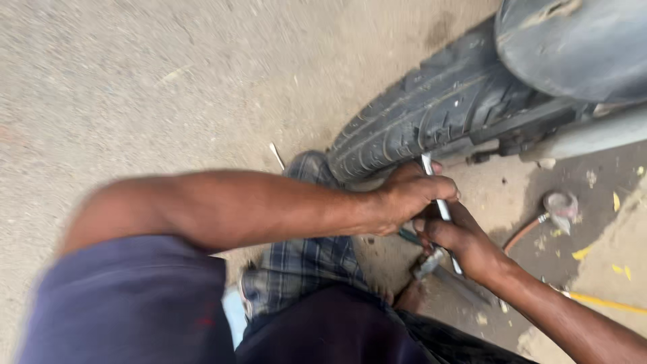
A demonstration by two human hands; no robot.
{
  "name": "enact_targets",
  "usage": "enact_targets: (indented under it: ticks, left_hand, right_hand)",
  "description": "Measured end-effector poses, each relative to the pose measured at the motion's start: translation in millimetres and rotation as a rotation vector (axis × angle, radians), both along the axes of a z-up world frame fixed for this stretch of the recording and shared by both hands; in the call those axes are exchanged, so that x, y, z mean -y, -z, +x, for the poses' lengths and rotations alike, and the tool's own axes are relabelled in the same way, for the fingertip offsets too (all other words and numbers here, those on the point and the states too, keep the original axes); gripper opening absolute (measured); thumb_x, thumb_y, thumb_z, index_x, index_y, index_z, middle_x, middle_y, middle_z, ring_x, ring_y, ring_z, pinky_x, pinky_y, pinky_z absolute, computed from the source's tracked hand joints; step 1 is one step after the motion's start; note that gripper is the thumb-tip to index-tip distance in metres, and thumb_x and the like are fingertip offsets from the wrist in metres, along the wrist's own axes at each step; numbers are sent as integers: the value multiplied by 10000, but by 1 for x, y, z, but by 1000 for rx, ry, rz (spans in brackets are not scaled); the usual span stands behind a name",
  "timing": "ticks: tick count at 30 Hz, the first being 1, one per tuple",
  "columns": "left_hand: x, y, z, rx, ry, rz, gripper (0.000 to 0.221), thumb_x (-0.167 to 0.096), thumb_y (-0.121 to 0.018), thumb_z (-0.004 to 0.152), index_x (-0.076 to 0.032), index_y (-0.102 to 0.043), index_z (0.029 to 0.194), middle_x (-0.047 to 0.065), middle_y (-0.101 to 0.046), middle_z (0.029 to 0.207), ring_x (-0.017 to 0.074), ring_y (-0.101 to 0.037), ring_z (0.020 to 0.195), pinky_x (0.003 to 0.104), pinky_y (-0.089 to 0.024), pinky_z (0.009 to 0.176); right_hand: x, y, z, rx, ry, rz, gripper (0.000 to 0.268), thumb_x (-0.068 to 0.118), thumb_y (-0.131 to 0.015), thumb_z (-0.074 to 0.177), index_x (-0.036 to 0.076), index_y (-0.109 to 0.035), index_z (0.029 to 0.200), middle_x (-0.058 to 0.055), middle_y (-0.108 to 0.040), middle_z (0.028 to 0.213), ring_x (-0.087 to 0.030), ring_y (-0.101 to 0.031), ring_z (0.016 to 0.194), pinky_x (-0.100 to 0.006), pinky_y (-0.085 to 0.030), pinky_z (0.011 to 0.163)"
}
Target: The person repairs a motorcycle tire by using a hammer and a tire iron to pry the tire away from the rim, then uses pliers to manipulate the tube and valve stem before using the tire iron and hammer to reseat the tire onto the wheel rim.
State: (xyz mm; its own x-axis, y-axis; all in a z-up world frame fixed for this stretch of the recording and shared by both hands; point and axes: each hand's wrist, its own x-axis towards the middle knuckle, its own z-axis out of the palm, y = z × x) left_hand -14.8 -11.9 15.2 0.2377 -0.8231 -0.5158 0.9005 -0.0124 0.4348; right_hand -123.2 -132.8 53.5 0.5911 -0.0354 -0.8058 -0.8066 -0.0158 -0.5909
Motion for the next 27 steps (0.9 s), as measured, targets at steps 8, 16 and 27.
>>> enact_targets:
  ticks: [8,16,27]
  left_hand:
    - [-2,9,-5,27,-64,-10,358,-186,-671,845,87,-593,1064,164,-617,778,275,-641,567,402,-559,325]
    - [3,22,-8,69,-139,-92,517,-208,-739,876,55,-566,1286,153,-688,835,203,-693,697,336,-611,545]
    - [-16,15,-22,-215,-265,-119,400,-372,-766,871,-41,-716,1089,121,-667,850,193,-657,609,339,-546,471]
  right_hand:
    - [-11,-11,9,39,112,61,353,233,-601,805,-6,-534,1056,-84,-578,840,-194,-563,702,-372,-503,605]
    - [-19,-5,1,80,145,39,456,267,-626,814,35,-468,1173,-86,-562,887,-204,-564,726,-381,-490,617]
    - [-2,-35,21,-79,-92,63,761,269,-681,718,22,-482,1410,-134,-680,1218,-268,-686,1100,-487,-581,925]
